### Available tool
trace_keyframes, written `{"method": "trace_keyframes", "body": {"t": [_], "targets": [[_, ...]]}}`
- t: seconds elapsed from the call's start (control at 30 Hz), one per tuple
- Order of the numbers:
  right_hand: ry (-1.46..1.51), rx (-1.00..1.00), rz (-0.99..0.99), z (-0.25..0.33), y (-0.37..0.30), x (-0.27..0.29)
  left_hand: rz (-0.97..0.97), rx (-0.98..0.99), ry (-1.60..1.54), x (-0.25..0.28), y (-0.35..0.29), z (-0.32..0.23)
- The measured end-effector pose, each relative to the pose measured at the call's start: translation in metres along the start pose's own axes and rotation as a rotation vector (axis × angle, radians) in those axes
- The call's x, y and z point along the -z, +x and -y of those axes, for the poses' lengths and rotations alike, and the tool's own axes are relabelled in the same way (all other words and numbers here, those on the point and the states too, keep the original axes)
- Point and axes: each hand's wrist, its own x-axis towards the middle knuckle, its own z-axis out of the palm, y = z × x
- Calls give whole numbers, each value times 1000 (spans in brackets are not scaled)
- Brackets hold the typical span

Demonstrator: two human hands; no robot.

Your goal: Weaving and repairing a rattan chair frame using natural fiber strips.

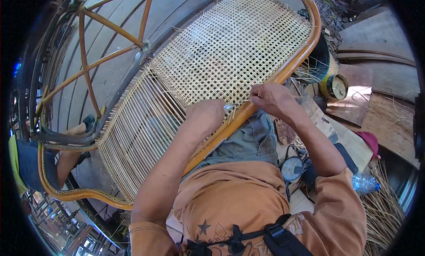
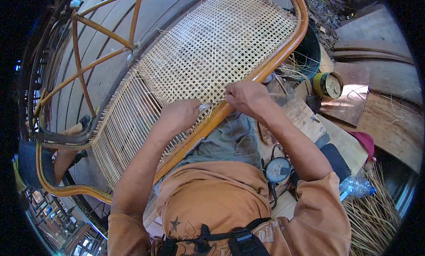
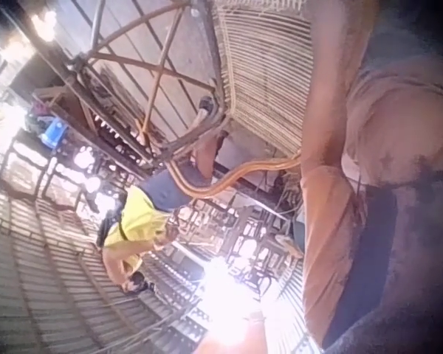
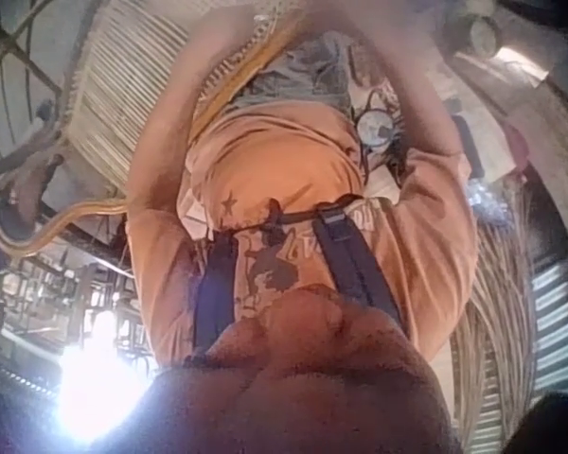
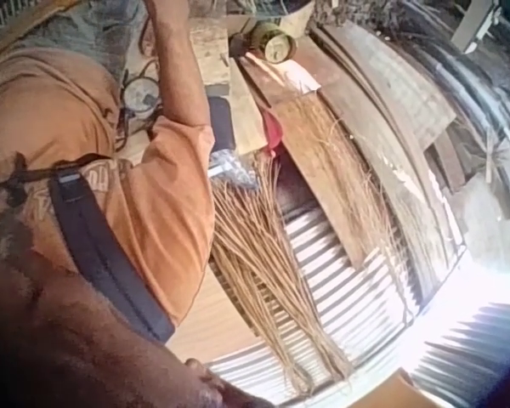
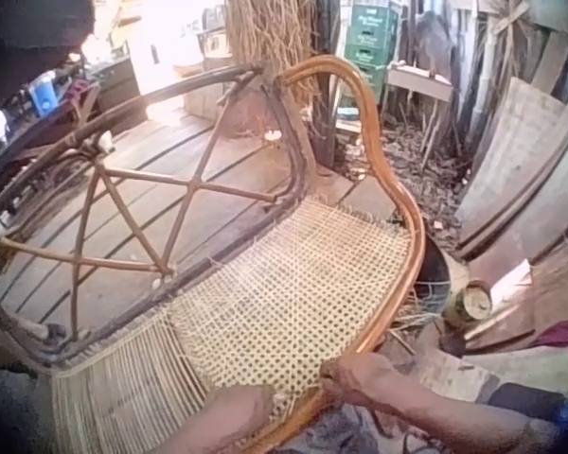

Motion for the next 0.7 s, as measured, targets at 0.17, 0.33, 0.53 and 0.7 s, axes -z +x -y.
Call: {"method": "trace_keyframes", "body": {"t": [0.17,0.33,0.53,0.7], "targets": [[28,2,17,-4,6,3,-70,-23,87,0,4,-9],[40,-29,27,-7,9,3,1,14,142,5,6,-22],[75,26,-4,-12,12,1,-65,-35,155,16,6,-40],[52,49,26,-13,17,2,-20,-43,71,12,8,-42]]}}
